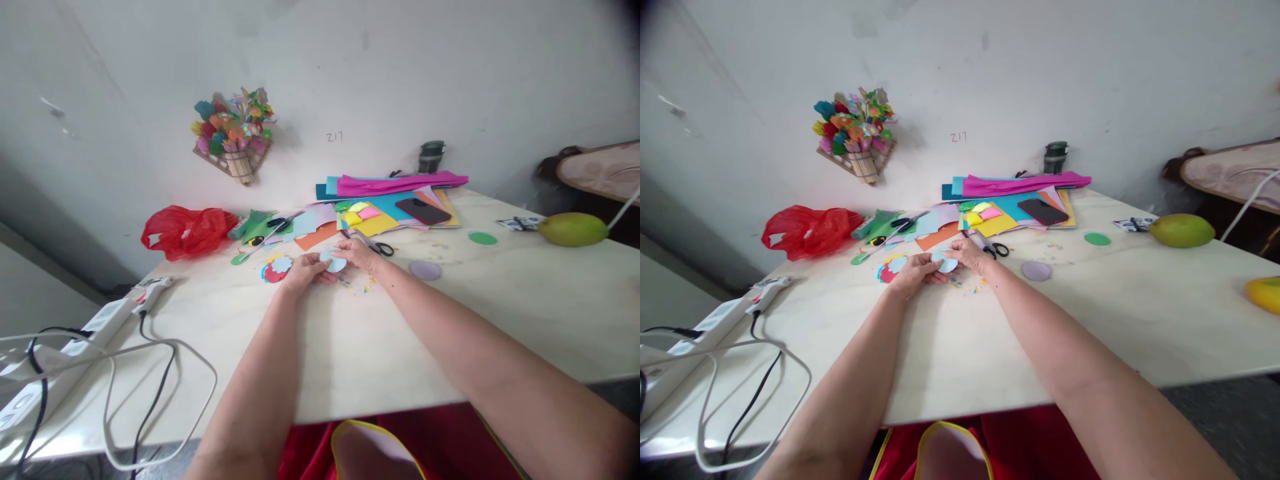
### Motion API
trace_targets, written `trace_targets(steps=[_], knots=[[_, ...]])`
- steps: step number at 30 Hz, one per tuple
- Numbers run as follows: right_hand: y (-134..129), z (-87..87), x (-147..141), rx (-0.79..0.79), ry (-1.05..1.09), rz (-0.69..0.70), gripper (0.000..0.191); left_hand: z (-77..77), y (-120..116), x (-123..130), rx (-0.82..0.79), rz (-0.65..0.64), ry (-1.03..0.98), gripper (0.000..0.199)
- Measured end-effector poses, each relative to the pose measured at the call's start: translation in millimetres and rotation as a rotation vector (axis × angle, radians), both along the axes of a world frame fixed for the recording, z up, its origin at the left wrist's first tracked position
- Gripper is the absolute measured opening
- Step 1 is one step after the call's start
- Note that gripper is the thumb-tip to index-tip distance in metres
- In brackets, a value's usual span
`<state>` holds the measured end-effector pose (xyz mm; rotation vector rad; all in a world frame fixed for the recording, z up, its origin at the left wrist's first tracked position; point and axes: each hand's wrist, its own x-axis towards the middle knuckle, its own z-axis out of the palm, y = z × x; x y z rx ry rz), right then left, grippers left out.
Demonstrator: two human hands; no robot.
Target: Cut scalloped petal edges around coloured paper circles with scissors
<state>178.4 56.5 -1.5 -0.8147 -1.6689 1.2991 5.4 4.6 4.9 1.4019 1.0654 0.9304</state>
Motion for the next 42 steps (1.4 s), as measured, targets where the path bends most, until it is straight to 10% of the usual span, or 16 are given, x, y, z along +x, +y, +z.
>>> trace_targets(steps=[7,15,20,42], knots=[[0,1.8,-8,0.08,0.026,-0.085,0.032,1.9,2,8,0.071,0.155,-0.022,0.035],[8,-9.7,-12,0.106,0.047,-0.308,0.032,13.1,7,-49,0.263,0.899,0.742,0.046],[7,-12.7,-13,0.132,-0.007,-0.32,0.035,2.5,3,-57,0.073,0.776,0.982,0.087],[10,-19.1,-13,0.097,-0.012,-0.342,0.038,-3.0,13,-80,0.105,0.92,0.58,0.043]])
